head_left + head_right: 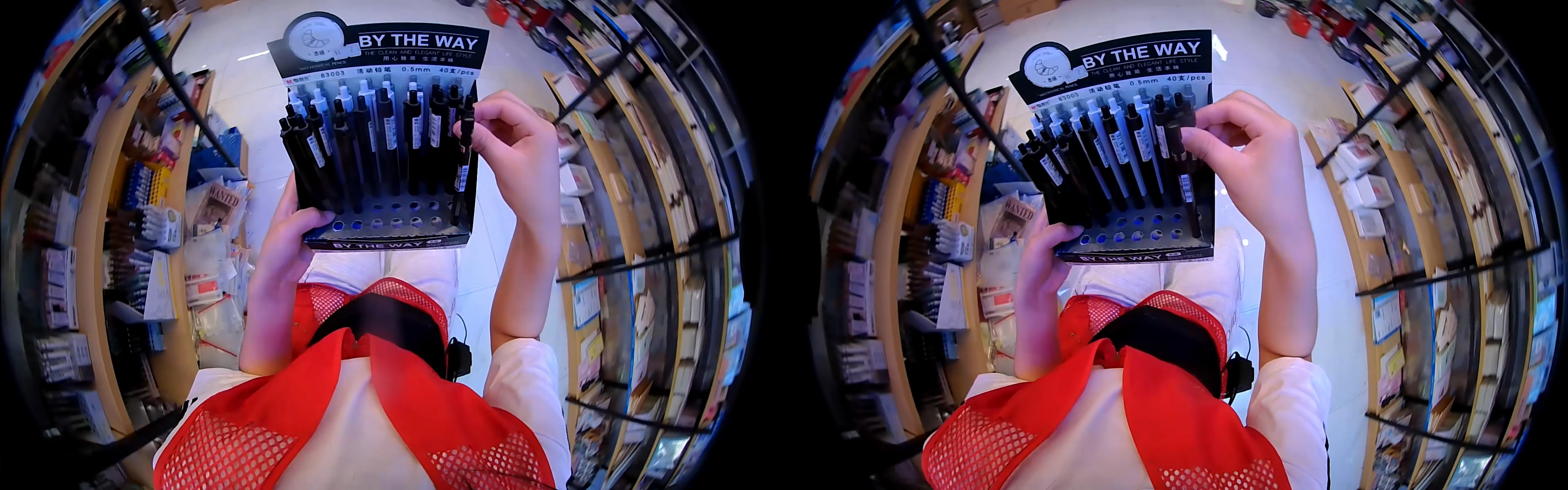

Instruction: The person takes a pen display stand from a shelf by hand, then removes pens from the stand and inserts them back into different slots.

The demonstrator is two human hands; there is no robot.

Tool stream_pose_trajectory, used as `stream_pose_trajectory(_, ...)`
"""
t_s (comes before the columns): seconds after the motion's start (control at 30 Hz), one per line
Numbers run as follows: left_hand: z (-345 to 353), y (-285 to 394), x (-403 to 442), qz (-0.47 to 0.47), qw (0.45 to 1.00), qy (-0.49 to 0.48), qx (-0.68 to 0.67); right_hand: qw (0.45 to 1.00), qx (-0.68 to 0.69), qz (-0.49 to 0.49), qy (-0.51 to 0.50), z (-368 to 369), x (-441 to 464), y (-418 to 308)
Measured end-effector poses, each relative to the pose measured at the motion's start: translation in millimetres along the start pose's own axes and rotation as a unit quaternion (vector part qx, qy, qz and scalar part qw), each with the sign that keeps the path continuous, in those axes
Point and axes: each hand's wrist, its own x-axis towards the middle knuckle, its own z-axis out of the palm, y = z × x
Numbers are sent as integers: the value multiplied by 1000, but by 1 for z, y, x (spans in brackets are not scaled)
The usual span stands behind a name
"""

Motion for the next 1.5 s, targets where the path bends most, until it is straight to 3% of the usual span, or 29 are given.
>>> stream_pose_trajectory(0.2,-13,1,-9,33,996,80,-10,997,67,21,-25,31,18,17)
stream_pose_trajectory(0.6,-51,8,-70,108,967,219,-76,959,219,13,-177,121,41,11)
stream_pose_trajectory(0.8,-47,13,-127,191,922,328,-76,916,294,-16,-272,170,41,-20)
stream_pose_trajectory(1.03,-29,4,-193,286,858,426,24,825,484,-20,-290,212,37,-68)
stream_pose_trajectory(1.13,-16,-3,-214,311,824,472,26,829,500,-56,-246,219,27,-94)
stream_pose_trajectory(1.3,-3,-15,-243,345,786,512,-21,824,491,-117,-258,228,15,-122)
stream_pose_trajectory(1.5,18,-29,-266,371,729,574,-32,758,537,-129,-346,240,10,-148)
